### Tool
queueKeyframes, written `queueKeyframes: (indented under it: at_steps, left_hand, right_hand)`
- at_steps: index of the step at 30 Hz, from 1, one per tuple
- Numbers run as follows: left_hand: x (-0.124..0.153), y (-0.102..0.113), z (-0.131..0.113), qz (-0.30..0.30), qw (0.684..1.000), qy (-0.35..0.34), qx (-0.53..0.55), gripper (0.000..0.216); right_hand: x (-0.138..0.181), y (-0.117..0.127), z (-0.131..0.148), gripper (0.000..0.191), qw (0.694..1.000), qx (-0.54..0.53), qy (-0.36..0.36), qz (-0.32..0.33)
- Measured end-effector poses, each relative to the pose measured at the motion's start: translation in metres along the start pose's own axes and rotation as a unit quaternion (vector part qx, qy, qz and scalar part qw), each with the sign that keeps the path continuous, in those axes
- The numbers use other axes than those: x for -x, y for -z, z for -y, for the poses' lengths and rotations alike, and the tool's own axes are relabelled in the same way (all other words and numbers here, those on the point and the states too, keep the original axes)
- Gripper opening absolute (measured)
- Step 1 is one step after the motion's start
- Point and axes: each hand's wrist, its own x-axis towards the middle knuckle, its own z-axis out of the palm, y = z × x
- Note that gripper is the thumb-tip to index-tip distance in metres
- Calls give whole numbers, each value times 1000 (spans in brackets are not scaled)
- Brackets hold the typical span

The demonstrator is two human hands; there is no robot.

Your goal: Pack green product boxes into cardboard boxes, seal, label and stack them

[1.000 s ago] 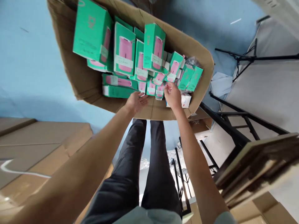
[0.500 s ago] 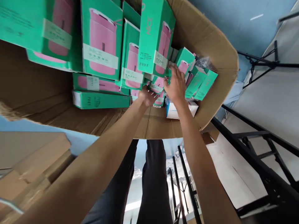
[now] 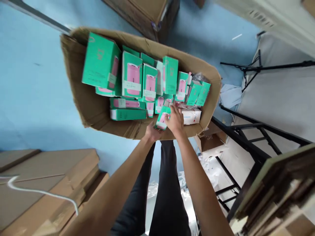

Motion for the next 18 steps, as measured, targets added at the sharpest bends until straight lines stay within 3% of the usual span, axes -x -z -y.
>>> queueKeyframes:
  at_steps: [8, 12, 18]
  left_hand:
    - [123, 61, -3, -16, 996, -32, -76, 33]
    - [187, 74, -1, -5, 989, -75, -126, 28]
    - [279, 82, 8, 39, 960, -180, -210, 23]
  right_hand:
    - [111, 30, 56, 57, 995, -38, -38, -80]
    - [165, 55, 80, 57, 987, -74, -58, -129]
    - [256, 112, 108, 53, 964, -129, -76, -220]
